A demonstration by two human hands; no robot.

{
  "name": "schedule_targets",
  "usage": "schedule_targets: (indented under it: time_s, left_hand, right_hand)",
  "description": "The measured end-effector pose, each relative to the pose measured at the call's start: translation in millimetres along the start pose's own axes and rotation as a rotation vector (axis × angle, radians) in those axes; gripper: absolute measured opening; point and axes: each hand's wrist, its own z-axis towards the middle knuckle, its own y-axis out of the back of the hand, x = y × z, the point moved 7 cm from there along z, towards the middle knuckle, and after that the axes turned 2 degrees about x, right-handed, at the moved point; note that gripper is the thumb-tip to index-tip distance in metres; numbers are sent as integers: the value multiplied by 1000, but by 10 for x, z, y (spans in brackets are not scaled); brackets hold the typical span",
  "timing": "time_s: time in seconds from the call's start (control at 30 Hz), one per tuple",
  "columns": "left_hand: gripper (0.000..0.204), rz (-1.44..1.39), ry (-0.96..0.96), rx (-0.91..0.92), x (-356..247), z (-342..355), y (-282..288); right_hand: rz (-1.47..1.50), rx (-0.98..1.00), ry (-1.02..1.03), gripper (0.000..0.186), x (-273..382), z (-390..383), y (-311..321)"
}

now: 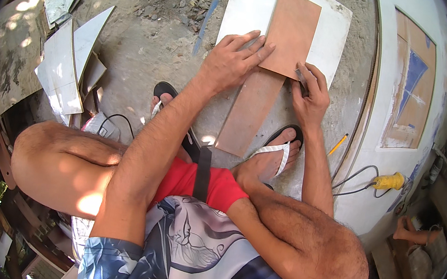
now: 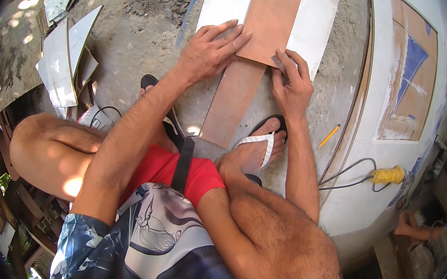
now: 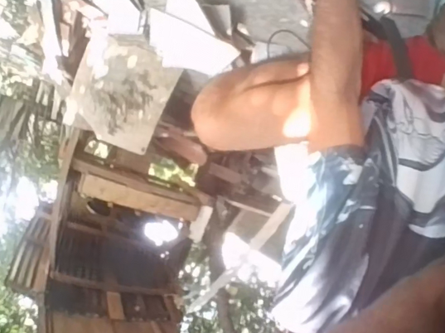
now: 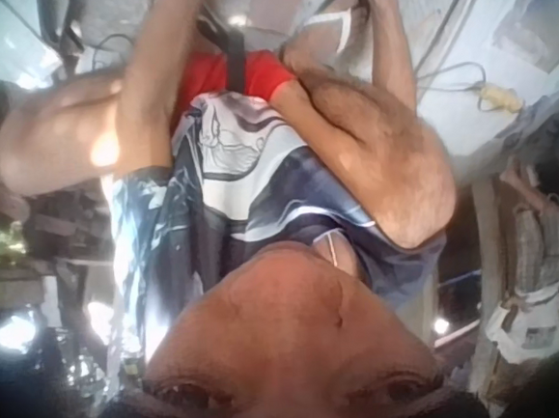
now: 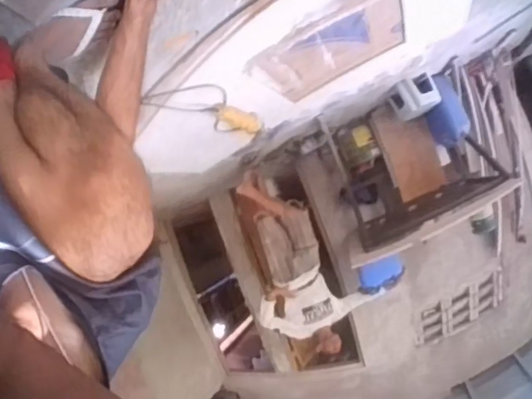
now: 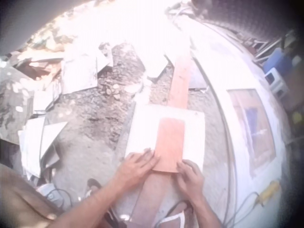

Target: The person sits on the ground and uses a utility knife to score and snap square ceramic tiles. They repeatedly align a smaller brown tile on a larger white tile, score along the edge, and break the tile to create smaller pieces.

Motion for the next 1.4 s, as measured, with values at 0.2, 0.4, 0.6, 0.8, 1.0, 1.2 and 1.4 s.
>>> schedule_targets:
  time_s: [0.2,0.4,0.6,0.8,1.0,1.2,1.4]
  left_hand:
    - [72,35,-3,35,19,-2,-40]
    - [72,34,-15,39,5,5,-24]
    - [71,26,-14,66,-17,6,3]
    - [71,104,-37,24,-28,35,-34]
    - [73,166,-88,26,-39,17,-48]
    - [75,175,-105,16,-30,11,-58]
    - [73,148,-117,6,-4,28,-37]
  right_hand:
    - [0,-16,6,50,18,11,8]
    - [1,-22,17,53,-25,1,5]
    - [-21,-22,2,50,-15,-13,13]
    - [-4,-23,-10,47,-7,8,15]
    - [-20,-14,1,47,-17,-5,24]
    - [-28,-20,-1,46,-24,-4,20]
    - [-20,-16,4,47,-23,2,23]
